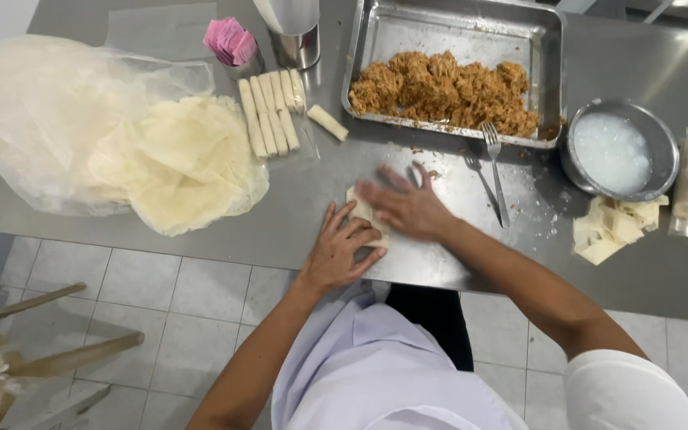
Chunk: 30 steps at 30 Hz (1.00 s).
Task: The person places filling onto spring roll wrappers, rolls them into cylinders, and packs the finished spring rolls into plastic containers.
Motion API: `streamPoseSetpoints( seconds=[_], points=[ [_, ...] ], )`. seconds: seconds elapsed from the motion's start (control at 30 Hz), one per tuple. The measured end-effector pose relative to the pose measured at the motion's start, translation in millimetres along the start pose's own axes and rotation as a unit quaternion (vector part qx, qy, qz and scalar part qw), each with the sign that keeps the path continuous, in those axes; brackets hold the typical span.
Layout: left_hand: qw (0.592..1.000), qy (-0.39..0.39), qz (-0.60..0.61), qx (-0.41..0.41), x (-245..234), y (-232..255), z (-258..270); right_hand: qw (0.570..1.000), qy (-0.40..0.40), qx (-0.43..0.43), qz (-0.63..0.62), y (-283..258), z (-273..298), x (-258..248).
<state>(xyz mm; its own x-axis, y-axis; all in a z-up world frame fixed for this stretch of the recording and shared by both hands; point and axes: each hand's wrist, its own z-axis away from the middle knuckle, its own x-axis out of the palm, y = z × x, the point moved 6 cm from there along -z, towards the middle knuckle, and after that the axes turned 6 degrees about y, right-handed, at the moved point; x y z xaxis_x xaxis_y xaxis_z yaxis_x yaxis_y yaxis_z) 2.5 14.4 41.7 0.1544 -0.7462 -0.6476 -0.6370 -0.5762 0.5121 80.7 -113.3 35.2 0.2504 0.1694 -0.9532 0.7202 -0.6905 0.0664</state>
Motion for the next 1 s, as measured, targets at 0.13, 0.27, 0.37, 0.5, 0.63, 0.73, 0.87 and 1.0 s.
streamPoseSetpoints(
  seconds=[0.13, 0.27, 0.37, 0.5, 0.63, 0.73, 0.87, 1.0],
  points=[
    [1.0, 0.022, -0.019, 0.002, -0.3, 6.4, 10.6, 0.997, 0.081, 0.008, 0.02, 2.0, -10.2, -21.8],
    [0.997, 0.05, -0.059, 0.019, 5.4, 8.7, 21.8, 0.995, 0.046, -0.012, -0.085, -9.0, 2.8, 14.0],
    [0.992, 0.067, -0.098, 0.045, 16.0, 0.8, 35.4, 0.996, 0.083, 0.044, 0.006, 2.5, -2.5, 5.2],
    [0.999, 0.008, -0.03, 0.043, 6.1, 5.0, 17.9, 0.993, 0.114, -0.003, 0.021, -8.3, 5.1, 16.5],
    [0.999, -0.027, 0.019, -0.006, -0.9, 5.5, 10.5, 0.909, 0.146, 0.374, -0.111, 130.3, 40.5, -23.9],
    [0.999, 0.022, -0.011, 0.033, -20.4, 27.3, -5.0, 0.754, 0.231, 0.61, -0.075, 175.9, 82.3, -121.2],
    [1.0, 0.009, 0.014, -0.02, -11.3, 12.9, -4.0, 0.758, 0.064, 0.646, -0.057, 225.6, 140.5, -79.0],
    [0.997, -0.051, 0.022, -0.05, 0.2, 8.2, -6.8, 0.774, 0.155, 0.614, 0.003, 207.6, 148.5, -88.6]
  ],
)
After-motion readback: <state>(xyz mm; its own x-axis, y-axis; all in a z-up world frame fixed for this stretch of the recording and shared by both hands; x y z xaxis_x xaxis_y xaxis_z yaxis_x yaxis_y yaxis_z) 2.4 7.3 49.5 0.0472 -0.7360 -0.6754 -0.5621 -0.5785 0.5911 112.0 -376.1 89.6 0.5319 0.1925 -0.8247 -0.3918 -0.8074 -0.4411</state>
